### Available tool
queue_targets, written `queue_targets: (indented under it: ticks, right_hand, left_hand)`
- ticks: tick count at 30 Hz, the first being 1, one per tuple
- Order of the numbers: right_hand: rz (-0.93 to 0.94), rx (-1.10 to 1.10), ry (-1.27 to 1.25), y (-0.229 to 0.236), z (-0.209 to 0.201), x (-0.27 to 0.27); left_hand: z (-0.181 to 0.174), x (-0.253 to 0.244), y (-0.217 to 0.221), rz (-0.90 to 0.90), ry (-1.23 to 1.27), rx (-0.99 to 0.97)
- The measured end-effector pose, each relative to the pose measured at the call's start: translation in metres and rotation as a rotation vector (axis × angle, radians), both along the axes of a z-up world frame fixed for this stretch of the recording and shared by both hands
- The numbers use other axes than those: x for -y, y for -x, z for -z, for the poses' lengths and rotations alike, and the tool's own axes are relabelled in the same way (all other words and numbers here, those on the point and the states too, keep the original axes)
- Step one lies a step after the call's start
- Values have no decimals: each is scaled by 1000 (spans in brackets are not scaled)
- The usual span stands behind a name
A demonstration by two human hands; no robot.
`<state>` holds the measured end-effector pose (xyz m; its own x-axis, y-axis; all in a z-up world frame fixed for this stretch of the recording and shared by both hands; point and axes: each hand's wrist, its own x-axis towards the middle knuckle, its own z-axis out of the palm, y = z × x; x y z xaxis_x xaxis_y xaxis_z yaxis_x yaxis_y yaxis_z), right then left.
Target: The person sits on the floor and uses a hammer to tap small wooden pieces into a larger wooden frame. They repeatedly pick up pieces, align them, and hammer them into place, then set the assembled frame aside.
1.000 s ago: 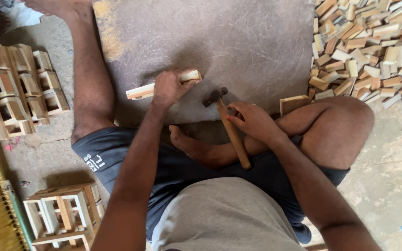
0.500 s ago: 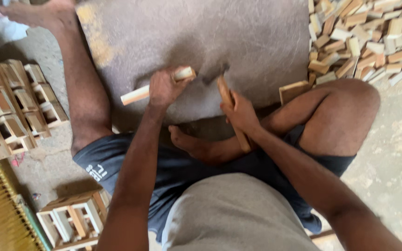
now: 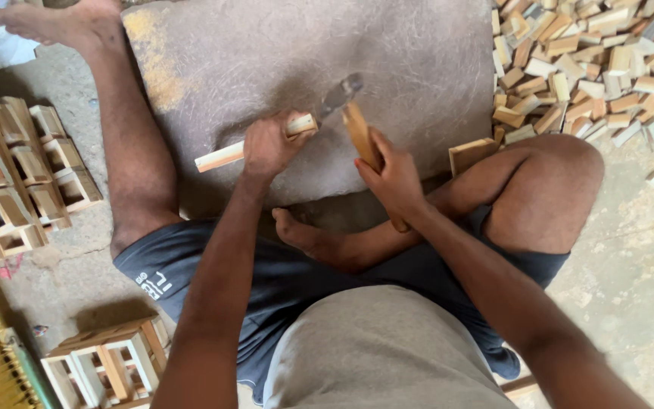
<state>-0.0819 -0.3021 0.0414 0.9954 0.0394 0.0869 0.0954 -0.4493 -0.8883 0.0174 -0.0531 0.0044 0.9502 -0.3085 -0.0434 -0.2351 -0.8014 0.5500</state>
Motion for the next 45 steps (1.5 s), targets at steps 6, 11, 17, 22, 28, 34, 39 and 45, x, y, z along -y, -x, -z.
queue_targets:
  ticks: [6, 11, 17, 22, 28, 34, 39, 45]
  right_hand:
    - [-177, 396, -758, 29, -8, -6]
    - [-222, 55, 263, -8, 15, 2]
    - [-55, -301, -11, 6, 2, 7]
    - [28, -544, -73, 23, -6, 16]
    - [92, -663, -192, 21, 24, 20]
    - [90, -650, -344, -1, 25, 9]
    - [104, -677, -355, 5, 8, 13]
    - [305, -554, -720, 21, 12, 20]
  left_hand:
    - [13, -13, 9, 15, -4, 7]
    - [19, -3, 0, -18, -110, -109]
    - [-3, -6, -15, 97, 104, -393]
    - [-25, -57, -18, -146, 1123, -78]
    - [-9, -125, 32, -880, 1052, -368]
    - [-30, -56, 32, -132, -49, 382]
    - [-18, -6, 1, 127, -68, -22]
    - [14, -10, -2, 10, 67, -37]
